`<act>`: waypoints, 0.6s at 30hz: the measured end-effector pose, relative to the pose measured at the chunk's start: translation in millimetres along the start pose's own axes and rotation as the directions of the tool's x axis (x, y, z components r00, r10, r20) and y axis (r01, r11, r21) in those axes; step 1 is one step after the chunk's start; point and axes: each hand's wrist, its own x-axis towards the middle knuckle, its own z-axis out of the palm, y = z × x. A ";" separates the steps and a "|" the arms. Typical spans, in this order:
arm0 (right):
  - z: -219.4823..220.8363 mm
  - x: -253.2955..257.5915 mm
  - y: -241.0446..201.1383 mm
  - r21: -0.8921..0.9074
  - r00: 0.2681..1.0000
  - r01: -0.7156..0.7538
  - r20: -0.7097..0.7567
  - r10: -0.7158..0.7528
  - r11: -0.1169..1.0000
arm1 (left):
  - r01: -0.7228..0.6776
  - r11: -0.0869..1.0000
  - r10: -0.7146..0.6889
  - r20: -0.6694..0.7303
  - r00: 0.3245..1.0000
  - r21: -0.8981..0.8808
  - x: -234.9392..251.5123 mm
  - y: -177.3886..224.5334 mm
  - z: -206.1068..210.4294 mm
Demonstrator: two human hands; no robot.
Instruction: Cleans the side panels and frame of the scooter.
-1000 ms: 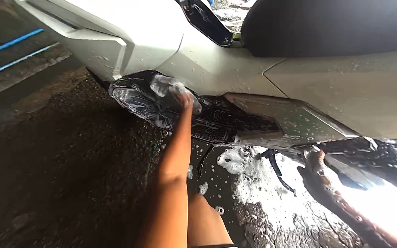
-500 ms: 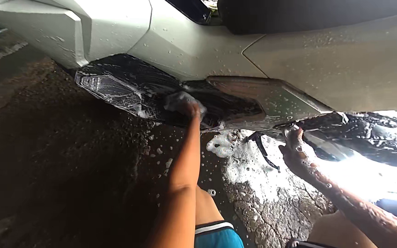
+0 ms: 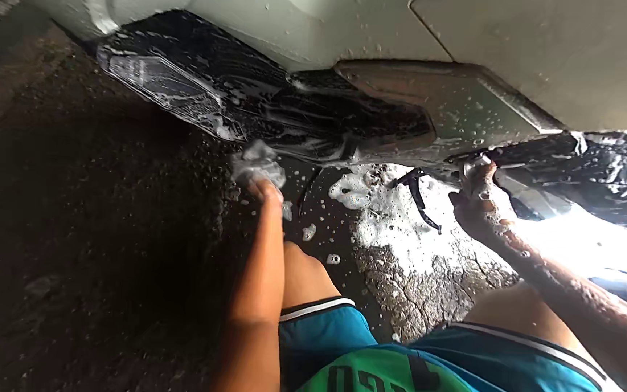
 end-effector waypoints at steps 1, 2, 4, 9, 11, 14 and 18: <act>0.3 0.4 1.4 -0.008 1.000 0.002 0.000 -0.002 1.000 | 0.000 0.997 -0.004 0.049 0.999 0.076 12.5 -6.9 -0.3; 1.0 1.4 2.5 -0.013 1.000 0.007 -0.002 -0.007 1.000 | -0.010 0.983 -0.019 0.151 0.988 0.185 19.6 -17.2 2.5; 4.2 2.3 5.5 0.008 1.000 0.023 -0.012 -0.023 1.000 | -0.165 0.893 -0.059 0.471 0.880 0.419 23.0 -46.7 14.2; 5.0 1.6 10.5 0.079 1.000 0.027 -0.015 -0.025 0.996 | -0.805 0.252 -0.128 0.843 0.522 0.537 25.0 -99.0 52.6; 3.3 1.6 8.9 0.106 0.999 0.038 -0.009 -0.038 0.994 | -0.804 0.190 -0.126 0.827 0.549 0.563 30.6 -98.3 30.0; 3.2 2.9 9.0 0.126 0.999 0.045 -0.015 -0.044 0.991 | -0.683 0.289 -0.172 0.739 0.652 0.670 50.9 -99.6 -20.3; 4.2 1.3 8.5 0.140 0.997 0.071 -0.032 -0.067 0.988 | -0.564 0.580 -0.078 0.729 0.680 0.588 52.2 -104.9 -36.9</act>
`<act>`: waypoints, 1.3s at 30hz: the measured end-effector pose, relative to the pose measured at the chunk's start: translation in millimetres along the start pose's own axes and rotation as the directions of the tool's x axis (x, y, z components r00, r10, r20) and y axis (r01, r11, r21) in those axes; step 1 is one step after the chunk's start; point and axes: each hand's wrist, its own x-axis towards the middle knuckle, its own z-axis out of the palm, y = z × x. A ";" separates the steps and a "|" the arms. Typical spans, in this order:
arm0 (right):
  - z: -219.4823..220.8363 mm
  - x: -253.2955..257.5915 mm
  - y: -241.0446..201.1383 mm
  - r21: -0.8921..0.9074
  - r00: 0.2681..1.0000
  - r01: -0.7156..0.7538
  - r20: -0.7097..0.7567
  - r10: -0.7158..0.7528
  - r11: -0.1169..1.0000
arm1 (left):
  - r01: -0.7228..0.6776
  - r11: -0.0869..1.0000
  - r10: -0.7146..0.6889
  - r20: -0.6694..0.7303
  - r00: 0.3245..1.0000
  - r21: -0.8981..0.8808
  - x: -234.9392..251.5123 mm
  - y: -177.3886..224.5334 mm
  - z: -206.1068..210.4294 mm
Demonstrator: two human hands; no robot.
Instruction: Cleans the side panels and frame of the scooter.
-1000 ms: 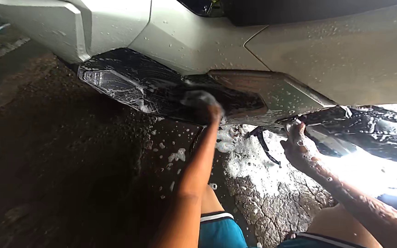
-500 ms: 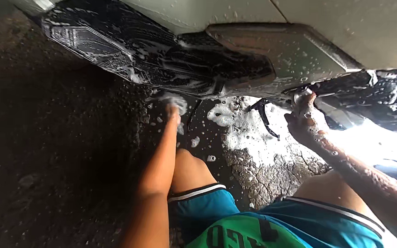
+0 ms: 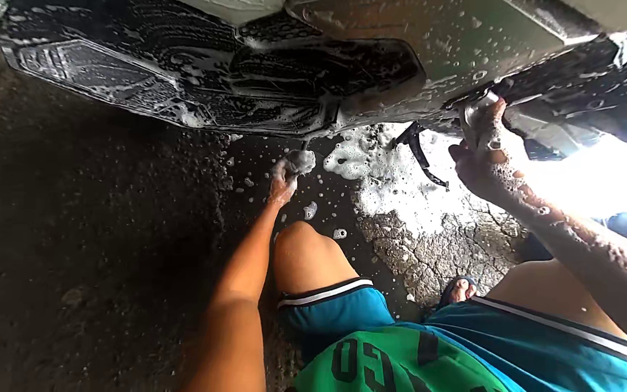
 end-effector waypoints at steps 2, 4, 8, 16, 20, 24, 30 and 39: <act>-0.4 -1.1 -1.5 -0.002 1.000 0.008 -0.009 -0.008 1.000 | -0.063 0.991 0.062 -0.010 0.998 -0.119 22.7 3.1 3.1; -3.1 -1.3 -2.5 0.013 1.000 0.006 -0.012 -0.006 1.000 | -0.111 0.993 0.111 0.028 0.993 -0.030 43.9 15.1 4.5; 2.9 -7.5 19.8 0.525 0.998 0.062 -0.025 -0.057 0.849 | -0.070 0.929 0.050 0.065 0.997 0.364 44.3 36.1 -2.6; 208.4 -67.9 11.7 0.743 0.746 -0.662 0.665 -0.006 0.096 | 0.017 0.992 -0.006 0.086 0.996 -0.121 -27.7 87.5 -14.3; 240.5 -16.9 -62.3 0.822 0.793 -0.568 0.529 -0.302 -0.051 | 0.002 0.939 0.083 0.231 0.969 -0.345 -46.3 127.1 3.1; 269.5 44.0 -67.9 0.885 0.872 -0.453 0.465 -0.151 0.108 | -0.296 0.945 0.311 0.102 0.945 -0.137 -36.2 130.2 -29.9; 319.1 77.0 -114.6 0.965 0.959 -0.229 0.246 -0.143 0.125 | -0.346 0.836 0.440 -0.143 0.886 0.427 57.8 104.1 -103.1; 376.7 -20.9 -85.3 0.742 0.873 -0.294 0.465 -0.146 0.602 | -0.180 0.730 0.490 -0.321 0.811 0.660 89.4 83.1 -73.6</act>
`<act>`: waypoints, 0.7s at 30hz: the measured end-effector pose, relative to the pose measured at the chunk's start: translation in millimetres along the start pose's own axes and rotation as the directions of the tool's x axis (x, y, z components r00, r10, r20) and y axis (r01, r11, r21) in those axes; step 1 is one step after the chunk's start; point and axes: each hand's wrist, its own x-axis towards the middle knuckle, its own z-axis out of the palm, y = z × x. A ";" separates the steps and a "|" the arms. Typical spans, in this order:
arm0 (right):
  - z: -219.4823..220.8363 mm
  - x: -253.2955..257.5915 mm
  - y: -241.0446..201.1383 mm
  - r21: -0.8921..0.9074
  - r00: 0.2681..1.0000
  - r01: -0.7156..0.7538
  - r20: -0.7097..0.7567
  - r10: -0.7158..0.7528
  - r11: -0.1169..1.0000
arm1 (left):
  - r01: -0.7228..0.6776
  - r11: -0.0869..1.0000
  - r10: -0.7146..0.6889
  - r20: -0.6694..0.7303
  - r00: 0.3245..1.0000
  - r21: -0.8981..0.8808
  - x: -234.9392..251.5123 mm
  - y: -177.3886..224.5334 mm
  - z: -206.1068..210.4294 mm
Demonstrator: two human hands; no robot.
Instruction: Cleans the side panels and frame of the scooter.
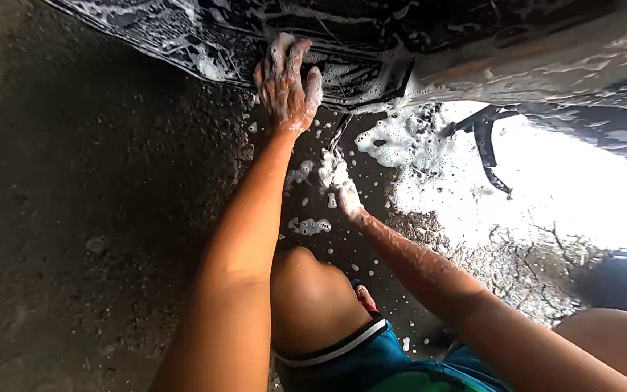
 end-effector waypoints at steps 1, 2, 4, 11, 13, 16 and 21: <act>-6.8 14.8 3.8 0.039 0.999 -0.001 0.051 -0.001 0.999 | 0.005 1.000 -0.005 -0.002 1.000 0.007 0.9 -0.2 0.4; -13.4 26.7 6.9 0.049 0.994 0.003 0.107 -0.008 0.999 | 0.012 1.000 -0.012 -0.005 1.000 0.014 -1.7 0.0 1.4; -16.4 40.1 4.8 0.026 0.991 0.038 0.128 -0.042 0.999 | 0.012 1.000 -0.012 -0.010 1.000 0.024 -2.1 0.6 2.0; -33.8 -14.5 -16.5 0.136 0.979 -0.047 0.202 0.019 0.990 | 0.014 0.999 -0.016 0.076 0.997 0.032 2.1 1.5 -5.0; -46.5 13.2 -21.7 0.212 0.997 -0.034 0.078 0.017 0.977 | 0.016 0.999 -0.020 0.128 0.992 0.034 3.8 0.2 -8.3; -33.7 60.4 -60.9 0.345 0.991 0.089 -0.123 -0.048 0.934 | 0.030 0.999 -0.034 0.186 0.982 0.026 8.8 0.2 -14.0; -0.4 48.1 -24.4 0.188 0.995 0.094 -0.059 -0.084 0.978 | 0.019 1.000 -0.020 0.155 0.988 0.009 9.9 -0.9 -12.4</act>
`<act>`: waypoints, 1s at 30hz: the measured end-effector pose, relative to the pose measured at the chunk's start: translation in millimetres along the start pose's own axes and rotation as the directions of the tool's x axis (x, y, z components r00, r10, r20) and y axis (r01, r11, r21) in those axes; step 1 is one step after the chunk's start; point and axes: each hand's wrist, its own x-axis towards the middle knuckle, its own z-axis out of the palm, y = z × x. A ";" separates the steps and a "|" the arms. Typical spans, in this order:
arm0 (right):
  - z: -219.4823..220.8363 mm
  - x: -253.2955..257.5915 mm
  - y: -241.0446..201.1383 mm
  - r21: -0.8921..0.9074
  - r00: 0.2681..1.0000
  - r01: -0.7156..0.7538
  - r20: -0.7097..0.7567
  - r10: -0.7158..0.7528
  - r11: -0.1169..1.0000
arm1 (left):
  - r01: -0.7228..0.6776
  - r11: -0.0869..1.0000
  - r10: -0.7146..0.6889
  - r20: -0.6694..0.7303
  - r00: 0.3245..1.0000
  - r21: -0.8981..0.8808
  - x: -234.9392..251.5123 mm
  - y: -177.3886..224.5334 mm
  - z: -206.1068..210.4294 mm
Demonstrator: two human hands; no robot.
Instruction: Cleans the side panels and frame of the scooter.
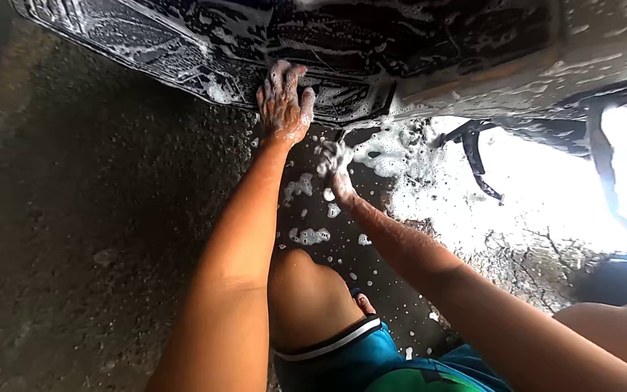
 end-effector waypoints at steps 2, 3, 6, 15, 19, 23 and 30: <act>-15.3 2.2 12.9 -0.005 0.997 -0.080 -0.011 0.080 0.997 | 0.000 1.000 0.000 -0.009 1.000 0.003 -0.7 0.3 1.4; -17.5 7.2 0.9 -0.002 0.997 -0.050 -0.058 0.050 0.999 | 0.003 1.000 -0.003 -0.010 1.000 0.003 -1.4 0.6 1.6; -0.1 38.1 -66.0 -0.003 0.962 0.148 -0.231 -0.145 0.989 | 0.010 1.000 -0.010 -0.021 1.000 0.004 -1.3 2.0 -0.2; -6.9 4.6 1.2 -0.317 0.977 -0.202 -0.128 0.169 0.927 | 0.032 0.999 -0.029 -0.072 0.997 0.034 -4.3 2.9 5.2; 5.4 7.8 -12.6 -0.249 0.974 -0.116 -0.219 0.061 0.962 | 0.045 0.999 -0.042 -0.083 0.996 0.025 -5.3 4.0 6.7; -2.8 -21.1 11.2 -0.589 0.991 -0.128 -0.036 0.133 0.798 | 0.052 0.998 -0.050 -0.090 0.995 0.020 -4.2 5.0 7.1; -66.2 -77.8 1.5 -0.559 0.981 -0.195 -0.121 0.153 0.806 | 0.040 0.999 -0.042 -0.079 0.996 -0.033 -1.4 0.8 4.1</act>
